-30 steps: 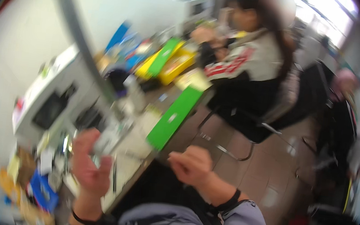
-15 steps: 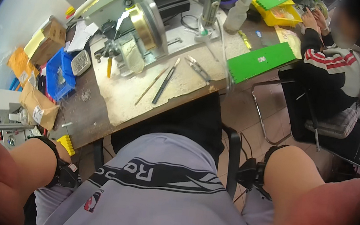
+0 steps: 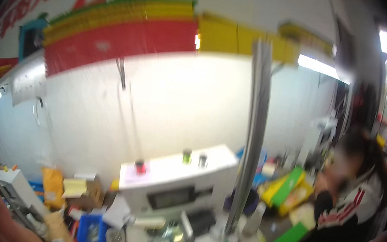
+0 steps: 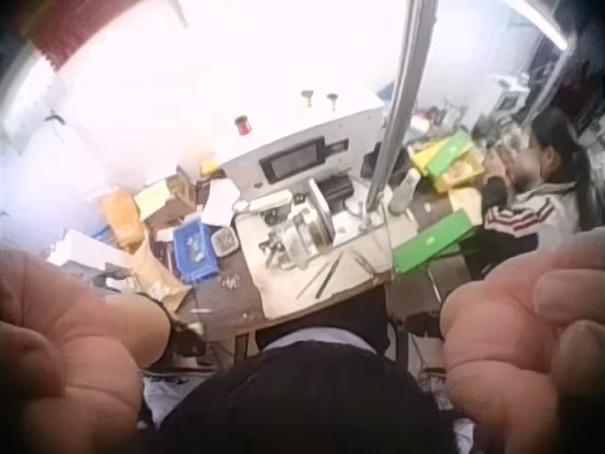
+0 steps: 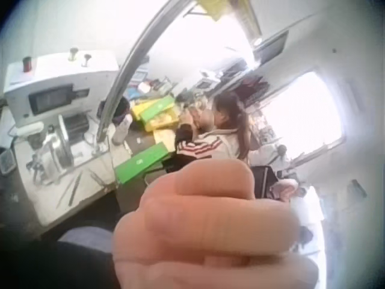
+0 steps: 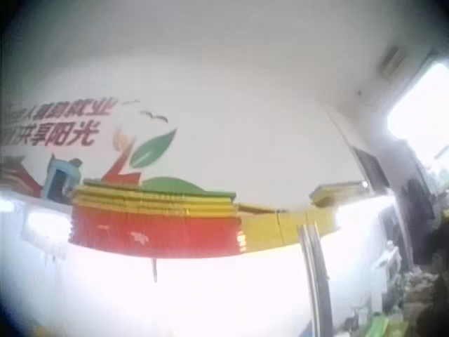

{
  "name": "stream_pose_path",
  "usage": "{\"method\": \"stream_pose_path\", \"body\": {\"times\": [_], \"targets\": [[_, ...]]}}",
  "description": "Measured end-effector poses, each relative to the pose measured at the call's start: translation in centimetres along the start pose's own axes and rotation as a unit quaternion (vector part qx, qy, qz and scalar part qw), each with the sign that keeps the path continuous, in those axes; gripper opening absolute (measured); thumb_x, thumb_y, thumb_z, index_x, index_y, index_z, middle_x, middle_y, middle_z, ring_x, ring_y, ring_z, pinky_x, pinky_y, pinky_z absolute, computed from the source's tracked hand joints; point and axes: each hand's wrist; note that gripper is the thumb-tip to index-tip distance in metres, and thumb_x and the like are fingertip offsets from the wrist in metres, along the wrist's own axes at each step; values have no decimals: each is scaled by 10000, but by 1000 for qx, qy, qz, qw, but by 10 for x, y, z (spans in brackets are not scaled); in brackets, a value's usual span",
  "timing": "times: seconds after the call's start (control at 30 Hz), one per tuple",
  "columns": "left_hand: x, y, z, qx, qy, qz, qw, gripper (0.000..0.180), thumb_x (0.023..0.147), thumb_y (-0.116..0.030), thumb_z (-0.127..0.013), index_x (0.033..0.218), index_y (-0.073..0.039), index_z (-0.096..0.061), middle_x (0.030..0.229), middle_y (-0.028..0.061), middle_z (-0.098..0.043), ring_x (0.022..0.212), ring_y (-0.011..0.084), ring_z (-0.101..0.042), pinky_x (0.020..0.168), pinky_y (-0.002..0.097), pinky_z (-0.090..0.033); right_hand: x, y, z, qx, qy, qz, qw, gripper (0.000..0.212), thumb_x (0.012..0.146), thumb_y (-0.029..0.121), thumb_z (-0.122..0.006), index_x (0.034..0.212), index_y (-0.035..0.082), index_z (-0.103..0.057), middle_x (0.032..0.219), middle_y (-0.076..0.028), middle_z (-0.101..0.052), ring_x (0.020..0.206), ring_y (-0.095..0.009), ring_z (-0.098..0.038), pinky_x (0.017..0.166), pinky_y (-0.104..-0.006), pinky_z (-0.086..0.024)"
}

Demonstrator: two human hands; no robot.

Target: Using a winding machine and glue to assemble and secure components.

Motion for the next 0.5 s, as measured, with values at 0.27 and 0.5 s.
{"method": "stream_pose_path", "body": {"times": [0.27,0.5], "targets": [[-56,-48,-1,-52,62,76,994,829,967,-647,-556,1444,30,-527,1406,293,-545,1204,399,-560,1042,493,-396,-64,46,-30,54,25,-118,991,511,913,437,-746,1154,27,-558,930,-118,-622,604,-177,-513,514,-319,-373],[-72,-100,30,-114,143,216,959,815,964,-644,-570,1435,21,-539,1402,289,-548,1187,388,-568,1018,483,-411,-86,113,-50,150,63,-278,947,438,929,409,-731,1117,31,-618,872,-99,-622,578,-170,-516,504,-317,-382]]}}
Point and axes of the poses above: each hand's wrist, its own x-axis towards the middle knuckle, its own z-axis out of the back of the hand, y = z × x
